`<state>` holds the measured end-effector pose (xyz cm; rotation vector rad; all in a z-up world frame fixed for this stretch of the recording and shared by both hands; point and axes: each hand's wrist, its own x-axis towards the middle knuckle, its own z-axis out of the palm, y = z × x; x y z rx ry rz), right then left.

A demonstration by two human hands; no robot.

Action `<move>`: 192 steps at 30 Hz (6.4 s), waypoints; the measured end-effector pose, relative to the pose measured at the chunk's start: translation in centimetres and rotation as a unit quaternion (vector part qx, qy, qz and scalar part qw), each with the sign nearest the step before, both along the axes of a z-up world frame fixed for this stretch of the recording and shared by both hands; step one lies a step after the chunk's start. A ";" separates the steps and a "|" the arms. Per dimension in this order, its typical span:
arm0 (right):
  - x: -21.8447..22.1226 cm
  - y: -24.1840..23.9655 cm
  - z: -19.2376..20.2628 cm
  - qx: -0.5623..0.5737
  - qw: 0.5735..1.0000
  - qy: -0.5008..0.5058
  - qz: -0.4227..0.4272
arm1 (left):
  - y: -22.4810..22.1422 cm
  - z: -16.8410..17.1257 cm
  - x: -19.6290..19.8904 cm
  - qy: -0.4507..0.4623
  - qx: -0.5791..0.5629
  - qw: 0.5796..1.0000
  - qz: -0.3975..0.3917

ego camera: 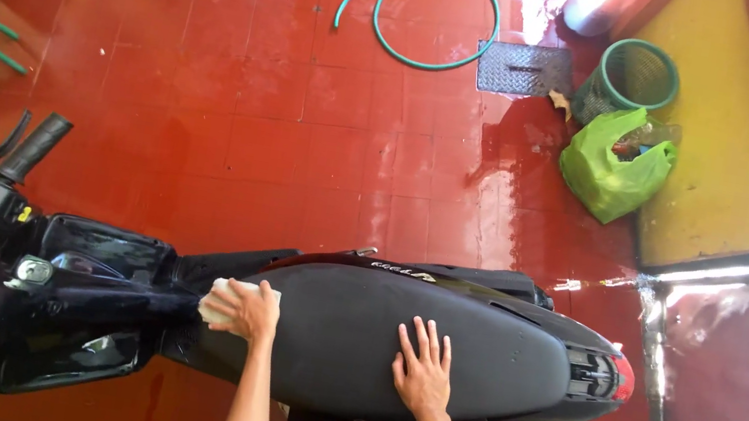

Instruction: The person wipes the seat, handlebars, and front body of a black scooter using a white cloth. The person moves around the scooter to clean different sections, including the dashboard and side panels.

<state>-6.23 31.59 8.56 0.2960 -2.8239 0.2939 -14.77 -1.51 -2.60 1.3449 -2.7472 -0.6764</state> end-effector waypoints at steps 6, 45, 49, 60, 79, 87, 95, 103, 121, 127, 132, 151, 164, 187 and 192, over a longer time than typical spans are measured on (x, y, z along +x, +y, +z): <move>-0.4 -0.1 -0.7 0.012 1.000 0.018 0.008 | 2.2 1.3 -0.7 -0.009 -0.066 0.997 -0.041; -0.1 -0.1 -2.3 0.029 0.999 0.015 -0.037 | 1.9 -0.1 5.5 -0.064 0.063 0.970 -0.226; -0.2 0.2 -3.6 0.024 0.999 0.001 -0.041 | 9.9 1.2 9.0 -0.027 0.064 0.950 -0.305; 1.8 -8.1 -6.2 -0.202 0.966 -0.142 -0.075 | 12.1 8.2 11.5 0.335 0.238 0.882 -0.229; -0.7 -2.1 -1.8 -0.244 0.908 -0.286 -0.184 | 3.3 5.0 14.5 -0.233 0.125 0.896 -0.356; 1.5 9.1 0.2 -0.217 0.945 -0.028 -0.244 | 3.2 4.8 14.6 -0.226 0.117 0.891 -0.376; 1.6 0.5 -2.0 0.085 0.963 0.031 -0.254 | 2.9 5.0 14.8 -0.215 0.120 0.896 -0.369; 1.0 -2.0 -3.3 0.061 0.955 0.053 -0.285 | 1.8 3.9 14.7 -0.205 0.141 0.892 -0.378; 4.7 -10.4 -4.9 0.070 0.993 -0.091 -0.007 | 2.6 5.2 14.0 -0.277 0.100 0.872 -0.391; 4.4 -9.2 -3.3 0.098 0.984 -0.135 0.061 | 2.4 6.7 14.0 -0.281 0.102 0.872 -0.389; 4.9 -8.0 -3.5 0.107 0.984 -0.092 0.111 | 2.7 5.5 14.3 -0.265 0.093 0.881 -0.382; 4.4 -6.3 -2.6 -0.152 0.974 -0.093 0.137 | 10.3 -0.7 10.6 0.088 0.488 0.843 -0.208; 2.8 -6.4 -1.6 -0.168 0.934 -0.288 -0.128 | 11.6 3.4 10.9 0.104 0.443 0.857 -0.241; 2.3 -12.0 4.5 -0.317 0.886 -0.337 -0.031 | 9.9 10.9 11.3 0.185 0.699 0.691 -0.002; 3.1 -12.3 5.4 -0.357 0.857 -0.371 0.008 | 7.5 5.5 11.1 0.164 0.762 0.622 0.078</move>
